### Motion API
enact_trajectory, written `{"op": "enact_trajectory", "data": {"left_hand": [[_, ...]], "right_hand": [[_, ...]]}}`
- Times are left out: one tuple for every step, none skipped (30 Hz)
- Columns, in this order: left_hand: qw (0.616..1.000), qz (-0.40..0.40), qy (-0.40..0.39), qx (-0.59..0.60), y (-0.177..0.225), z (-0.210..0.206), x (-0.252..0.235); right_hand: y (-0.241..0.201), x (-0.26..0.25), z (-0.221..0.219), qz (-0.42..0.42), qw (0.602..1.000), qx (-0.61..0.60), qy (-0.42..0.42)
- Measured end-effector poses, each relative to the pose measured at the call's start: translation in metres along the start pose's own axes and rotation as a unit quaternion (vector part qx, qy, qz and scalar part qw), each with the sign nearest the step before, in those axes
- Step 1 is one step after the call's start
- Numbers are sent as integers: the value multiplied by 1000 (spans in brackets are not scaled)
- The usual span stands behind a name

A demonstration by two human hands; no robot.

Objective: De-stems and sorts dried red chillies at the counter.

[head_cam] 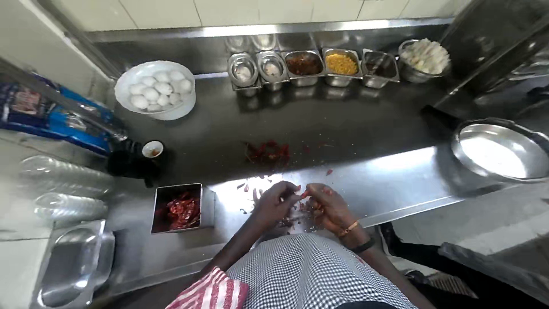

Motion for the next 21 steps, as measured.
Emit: {"op": "enact_trajectory", "data": {"left_hand": [[1000,8,-11,18,1,-6,1],[999,17,-18,36,-1,-12,1],[998,26,-25,45,-4,-17,-1],[998,31,-36,40,-6,-19,-3],[998,31,-45,22,-5,-19,-6],[998,27,-49,-5,-3,-16,-12],[998,19,-48,-37,-5,-11,-23],[996,8,-43,-77,-11,-6,-39],[992,-1,-29,-127,-16,1,-57],[982,4,-13,-187,-18,8,-73],[967,24,-4,-253,-18,14,-87],[947,59,-6,-317,-20,18,-99],[926,91,-9,-367,-24,21,-108],[909,121,-17,-398,-29,22,-112],[898,146,-30,-415,-34,21,-112],[891,161,-43,-423,-39,19,-111],[887,172,-54,-425,-42,17,-107],[886,173,-59,-426,-44,16,-104],[889,166,-54,-424,-45,16,-100],[896,155,-39,-415,-44,18,-95],[908,138,-18,-395,-42,20,-88]], "right_hand": [[6,3,-4,-11,1000,15,-15],[12,7,-7,-19,999,26,-33],[17,7,-7,-27,999,20,-42],[22,4,-6,-38,998,-1,-47],[26,-1,-5,-51,997,-30,-48],[26,-3,-4,-60,995,-59,-50],[25,-4,-4,-70,992,-89,-48],[24,-4,-3,-81,990,-111,-37],[23,-3,-2,-86,988,-121,-29],[22,-3,-2,-87,989,-118,-30],[22,-4,-2,-86,989,-113,-42],[23,-6,-2,-83,989,-112,-57],[24,-8,-3,-83,988,-110,-75],[25,-10,-5,-85,987,-101,-87],[25,-11,-5,-86,988,-90,-89],[25,-11,-4,-88,990,-80,-82],[24,-11,0,-89,991,-70,-66],[22,-10,4,-91,993,-59,-50],[20,-9,8,-92,994,-50,-37],[20,-7,13,-91,995,-43,-23],[19,-6,18,-86,996,-33,-11]]}}
Point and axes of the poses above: each hand's wrist, its own x-axis away from the middle knuckle, its own z-axis out of the back of the hand, y = z × x, the point moved 9 cm from there along -x, towards the middle knuckle
